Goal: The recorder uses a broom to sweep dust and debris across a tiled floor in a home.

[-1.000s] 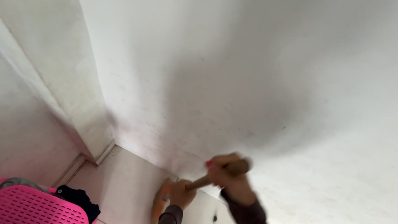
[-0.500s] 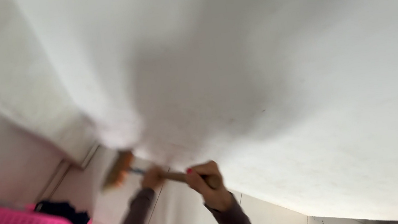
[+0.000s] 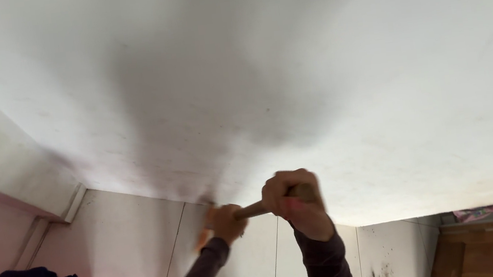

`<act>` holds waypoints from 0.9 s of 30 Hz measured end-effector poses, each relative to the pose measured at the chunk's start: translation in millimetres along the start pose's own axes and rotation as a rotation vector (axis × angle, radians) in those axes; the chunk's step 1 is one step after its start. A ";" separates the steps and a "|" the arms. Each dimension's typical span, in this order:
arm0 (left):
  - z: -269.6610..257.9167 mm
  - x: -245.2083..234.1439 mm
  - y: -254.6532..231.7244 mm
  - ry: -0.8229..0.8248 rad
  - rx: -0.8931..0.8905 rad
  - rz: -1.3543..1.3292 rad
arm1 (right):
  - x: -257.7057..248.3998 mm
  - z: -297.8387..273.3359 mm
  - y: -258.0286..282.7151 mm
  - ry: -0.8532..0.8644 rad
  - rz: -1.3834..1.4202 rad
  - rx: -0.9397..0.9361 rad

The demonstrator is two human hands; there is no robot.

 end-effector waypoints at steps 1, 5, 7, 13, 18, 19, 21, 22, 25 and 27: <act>0.2 -3.3 4.2 -0.125 0.136 0.047 | 0.3 -0.7 18.0 -0.002 0.157 -0.086; 8.3 -66.7 56.7 -0.253 0.352 0.026 | -17.0 -25.5 -41.4 0.011 0.279 -0.273; 8.5 -102.3 86.3 -0.293 0.208 0.138 | -26.3 -36.4 -119.8 -0.149 0.100 0.040; 13.2 -14.6 185.3 -0.126 0.012 0.267 | -34.7 -84.0 -149.2 -0.133 0.099 0.141; -19.0 135.3 99.9 0.144 0.078 0.196 | -130.5 -122.8 -78.1 -0.360 -0.002 0.197; -26.0 160.4 67.5 0.116 0.109 0.064 | -146.6 -130.1 -53.6 -0.416 -0.021 0.218; -44.5 205.8 12.8 0.195 0.107 0.026 | -183.5 -145.7 -30.2 -0.330 -0.114 0.156; -55.7 228.9 -12.6 0.259 0.092 -0.011 | -197.2 -153.2 -18.8 -0.225 -0.209 0.098; -89.1 267.6 -85.2 0.306 0.110 -0.149 | -237.1 -185.0 -12.2 -0.282 -0.263 0.138; -110.1 288.6 -115.3 0.367 0.076 -0.171 | -245.1 -201.9 -9.4 -0.375 -0.345 0.171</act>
Point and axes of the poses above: each hand's wrist, its own z-axis towards the middle knuckle, its own x-axis out of the palm, y = z × x, the point moved 5 cm from there along z, towards the middle knuckle, and after that the axes turned 11 degrees about -y, right-handed, at the moved point
